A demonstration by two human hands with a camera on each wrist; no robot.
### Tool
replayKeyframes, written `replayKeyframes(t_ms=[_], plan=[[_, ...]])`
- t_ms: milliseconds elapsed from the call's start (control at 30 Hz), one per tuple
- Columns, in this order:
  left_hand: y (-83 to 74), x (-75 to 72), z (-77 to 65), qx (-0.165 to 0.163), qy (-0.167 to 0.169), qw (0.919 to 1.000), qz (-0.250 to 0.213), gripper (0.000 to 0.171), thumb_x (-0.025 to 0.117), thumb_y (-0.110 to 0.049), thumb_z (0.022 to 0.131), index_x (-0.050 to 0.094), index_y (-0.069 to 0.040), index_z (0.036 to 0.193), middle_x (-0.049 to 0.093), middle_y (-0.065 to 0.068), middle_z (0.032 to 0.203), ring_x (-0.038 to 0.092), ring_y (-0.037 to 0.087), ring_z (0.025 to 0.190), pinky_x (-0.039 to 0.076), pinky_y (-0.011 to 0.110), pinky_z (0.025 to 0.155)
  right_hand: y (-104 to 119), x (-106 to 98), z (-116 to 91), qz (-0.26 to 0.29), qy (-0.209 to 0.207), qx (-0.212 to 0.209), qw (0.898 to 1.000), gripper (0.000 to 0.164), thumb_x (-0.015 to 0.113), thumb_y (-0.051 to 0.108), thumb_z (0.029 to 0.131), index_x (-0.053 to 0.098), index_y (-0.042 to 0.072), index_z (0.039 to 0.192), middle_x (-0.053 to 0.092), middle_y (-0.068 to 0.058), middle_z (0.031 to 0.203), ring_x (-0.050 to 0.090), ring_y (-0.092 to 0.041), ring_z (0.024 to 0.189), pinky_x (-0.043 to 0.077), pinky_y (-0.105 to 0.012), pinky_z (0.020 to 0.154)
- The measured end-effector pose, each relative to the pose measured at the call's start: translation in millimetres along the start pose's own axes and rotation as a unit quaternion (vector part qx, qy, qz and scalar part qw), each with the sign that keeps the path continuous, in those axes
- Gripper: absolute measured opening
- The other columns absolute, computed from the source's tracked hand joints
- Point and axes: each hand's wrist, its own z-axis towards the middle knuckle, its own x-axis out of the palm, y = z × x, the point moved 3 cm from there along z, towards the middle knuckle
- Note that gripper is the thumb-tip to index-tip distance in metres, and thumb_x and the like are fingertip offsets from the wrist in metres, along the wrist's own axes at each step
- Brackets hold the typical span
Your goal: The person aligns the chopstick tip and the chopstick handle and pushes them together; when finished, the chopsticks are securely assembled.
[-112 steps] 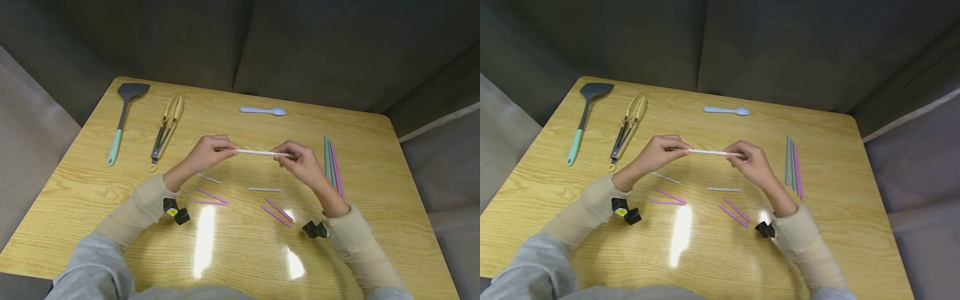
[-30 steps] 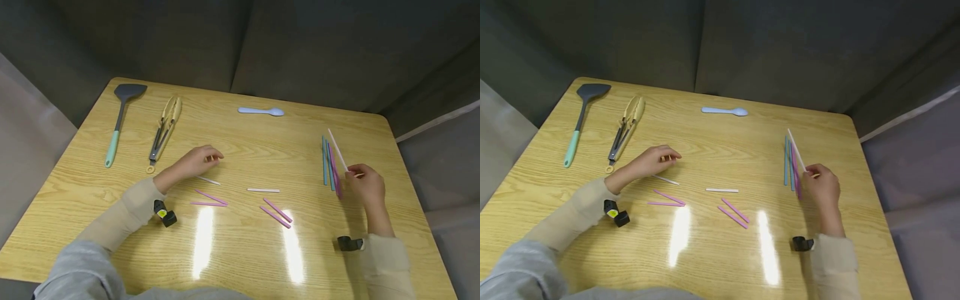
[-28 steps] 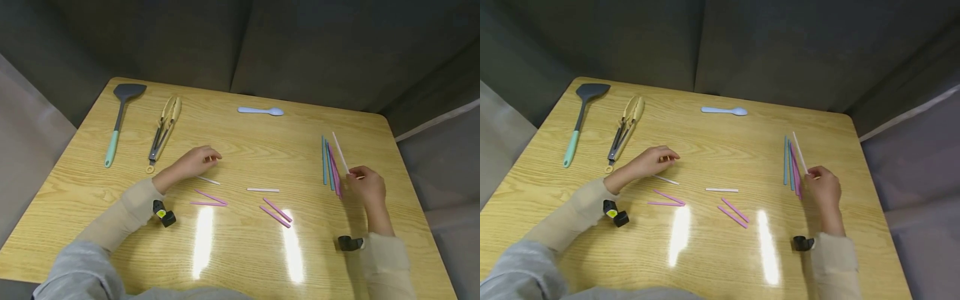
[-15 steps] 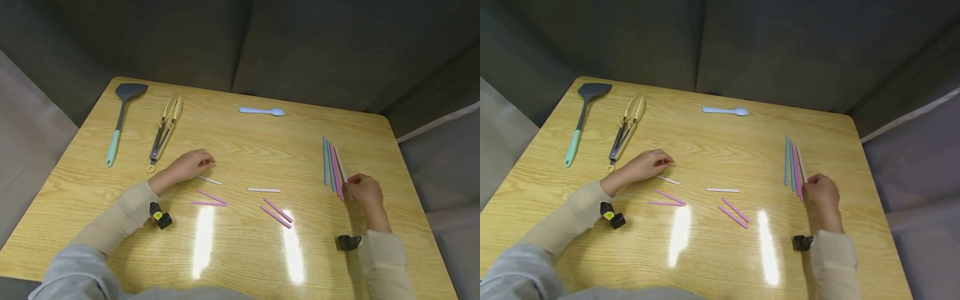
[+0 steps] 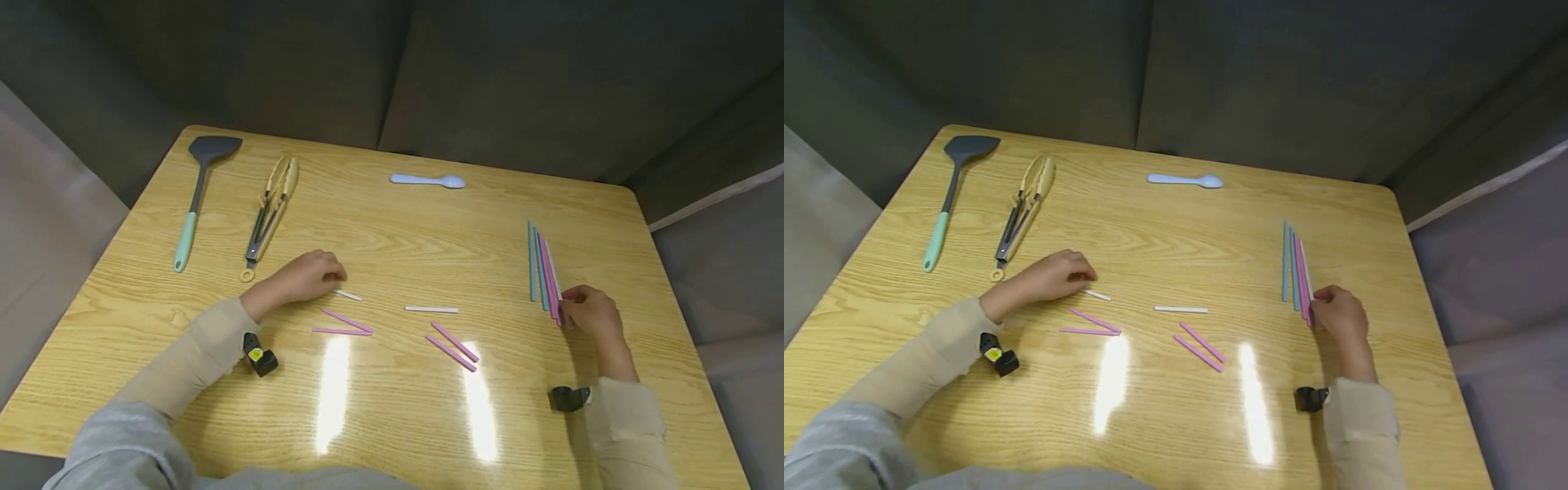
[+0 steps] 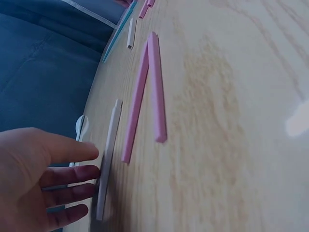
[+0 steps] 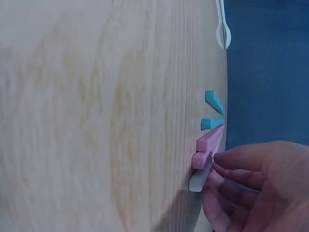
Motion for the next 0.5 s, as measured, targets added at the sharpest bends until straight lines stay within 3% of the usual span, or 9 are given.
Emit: replayKeyframes(t_ms=[133, 267, 367, 500], plan=[[0.2, 0.3, -2.7, 0.008, 0.006, 0.9999, 0.004, 0.014, 0.059, -0.016, 0.079, 0.064, -0.010, 0.090, 0.056, -0.001, 0.087, 0.048, 0.012, 0.078, 0.041, 0.028, 0.071, 0.4, 0.3, -0.2, 0.001, -0.014, -0.002, 1.000, 0.040, 0.041, 0.029, 0.086, 0.050, -0.005, 0.106, 0.052, -0.025, 0.097, 0.049, -0.033, 0.082, 0.038, -0.036, 0.059], [1.1, 1.0, -5.4, 0.010, 0.010, 0.9999, 0.002, 0.014, 0.060, -0.017, 0.078, 0.065, -0.010, 0.089, 0.055, -0.001, 0.088, 0.048, 0.014, 0.081, 0.041, 0.029, 0.072, 7.4, 0.8, 0.5, 0.016, -0.086, -0.031, 0.996, 0.039, 0.040, 0.029, 0.087, 0.052, -0.003, 0.106, 0.051, -0.022, 0.094, 0.049, -0.031, 0.081, 0.037, -0.034, 0.058], [2.4, 2.0, -7.6, 0.010, 0.013, 0.9999, 0.000, 0.015, 0.060, -0.017, 0.078, 0.066, -0.010, 0.090, 0.055, 0.001, 0.092, 0.048, 0.015, 0.084, 0.041, 0.029, 0.074, 21.4, 4.3, 0.8, 0.021, -0.127, -0.095, 0.987, 0.032, 0.043, 0.023, 0.087, 0.055, -0.002, 0.104, 0.050, -0.018, 0.090, 0.048, -0.028, 0.078, 0.037, -0.033, 0.058], [3.0, 2.4, -10.7, 0.014, 0.017, 0.9997, -0.006, 0.016, 0.059, -0.017, 0.079, 0.066, -0.009, 0.092, 0.054, 0.002, 0.096, 0.047, 0.015, 0.087, 0.041, 0.029, 0.074, 46.0, 16.2, -0.1, 0.000, -0.113, -0.202, 0.973, 0.024, 0.048, 0.016, 0.085, 0.056, -0.001, 0.101, 0.050, -0.013, 0.087, 0.047, -0.023, 0.073, 0.038, -0.034, 0.057]])
